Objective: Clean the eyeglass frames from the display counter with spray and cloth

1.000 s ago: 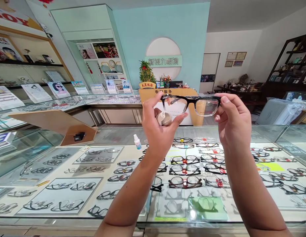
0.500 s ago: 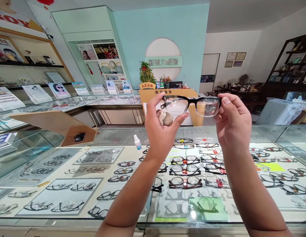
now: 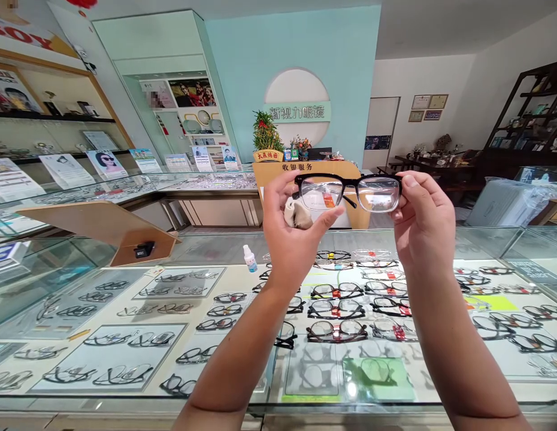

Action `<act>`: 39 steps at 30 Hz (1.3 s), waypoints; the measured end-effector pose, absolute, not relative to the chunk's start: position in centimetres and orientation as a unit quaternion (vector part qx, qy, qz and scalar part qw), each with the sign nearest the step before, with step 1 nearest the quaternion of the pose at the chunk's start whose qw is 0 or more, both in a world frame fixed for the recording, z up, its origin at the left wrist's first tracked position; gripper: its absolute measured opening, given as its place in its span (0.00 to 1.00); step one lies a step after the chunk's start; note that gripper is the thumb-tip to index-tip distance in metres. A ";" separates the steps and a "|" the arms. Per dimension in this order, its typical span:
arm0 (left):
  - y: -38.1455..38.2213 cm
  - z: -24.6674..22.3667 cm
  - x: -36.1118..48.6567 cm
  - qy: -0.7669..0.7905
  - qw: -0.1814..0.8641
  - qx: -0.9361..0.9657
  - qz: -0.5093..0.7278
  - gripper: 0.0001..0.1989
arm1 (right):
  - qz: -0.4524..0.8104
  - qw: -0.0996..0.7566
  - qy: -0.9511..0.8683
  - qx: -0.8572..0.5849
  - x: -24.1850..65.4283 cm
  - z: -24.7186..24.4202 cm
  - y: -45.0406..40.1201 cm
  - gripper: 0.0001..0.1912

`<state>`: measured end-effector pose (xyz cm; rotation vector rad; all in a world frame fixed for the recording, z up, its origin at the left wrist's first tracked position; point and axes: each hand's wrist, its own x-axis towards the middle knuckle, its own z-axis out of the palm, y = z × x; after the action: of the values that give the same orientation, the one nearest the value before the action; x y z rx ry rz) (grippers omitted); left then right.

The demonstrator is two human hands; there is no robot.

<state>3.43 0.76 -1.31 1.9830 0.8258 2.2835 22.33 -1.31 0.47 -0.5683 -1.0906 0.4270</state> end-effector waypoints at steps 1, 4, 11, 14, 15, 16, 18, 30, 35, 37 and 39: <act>0.7 -1.3 3.4 0.260 0.009 0.630 0.732 0.35 | 0.209 0.794 -0.507 -0.260 22.3 0.5 -1.3 0.11; 0.5 -1.4 3.5 0.258 0.023 0.619 0.741 0.38 | 0.243 0.786 -0.506 -0.258 22.2 0.6 -1.3 0.12; 0.5 -1.4 3.5 0.263 0.036 0.596 0.758 0.39 | 0.312 0.769 -0.493 -0.262 22.2 0.5 -1.3 0.14; 0.3 -1.2 3.5 0.269 0.036 0.589 0.761 0.37 | 0.322 0.765 -0.491 -0.265 22.2 0.4 -1.2 0.13; 0.1 -1.1 3.5 0.270 0.033 0.587 0.762 0.37 | 0.326 0.764 -0.489 -0.266 22.2 0.4 -1.2 0.12; -0.1 -1.1 3.5 0.271 0.028 0.587 0.762 0.36 | 0.331 0.764 -0.486 -0.266 22.1 0.4 -1.2 0.12; -0.4 -0.9 3.5 0.264 0.007 0.590 0.763 0.36 | 0.346 0.764 -0.479 -0.260 22.0 0.5 -1.1 0.10; 0.9 -0.5 3.2 0.143 -0.042 0.614 0.775 0.33 | 0.232 0.794 -0.526 -0.198 22.2 0.0 -0.6 0.06; 2.1 -1.1 3.3 0.105 -0.022 0.613 0.783 0.39 | 0.209 0.791 -0.531 -0.221 22.3 0.0 -0.5 0.04; 2.6 -1.5 3.2 0.102 -0.016 0.615 0.782 0.42 | 0.216 0.791 -0.528 -0.220 22.3 0.0 -0.5 0.04; 3.1 -1.7 3.1 0.102 0.000 0.618 0.779 0.44 | 0.214 0.793 -0.528 -0.215 22.3 0.0 -0.5 0.04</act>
<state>3.12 3.07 -1.67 1.9433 0.3219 2.4485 22.27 -0.53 -0.02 -0.4628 -1.1362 0.4598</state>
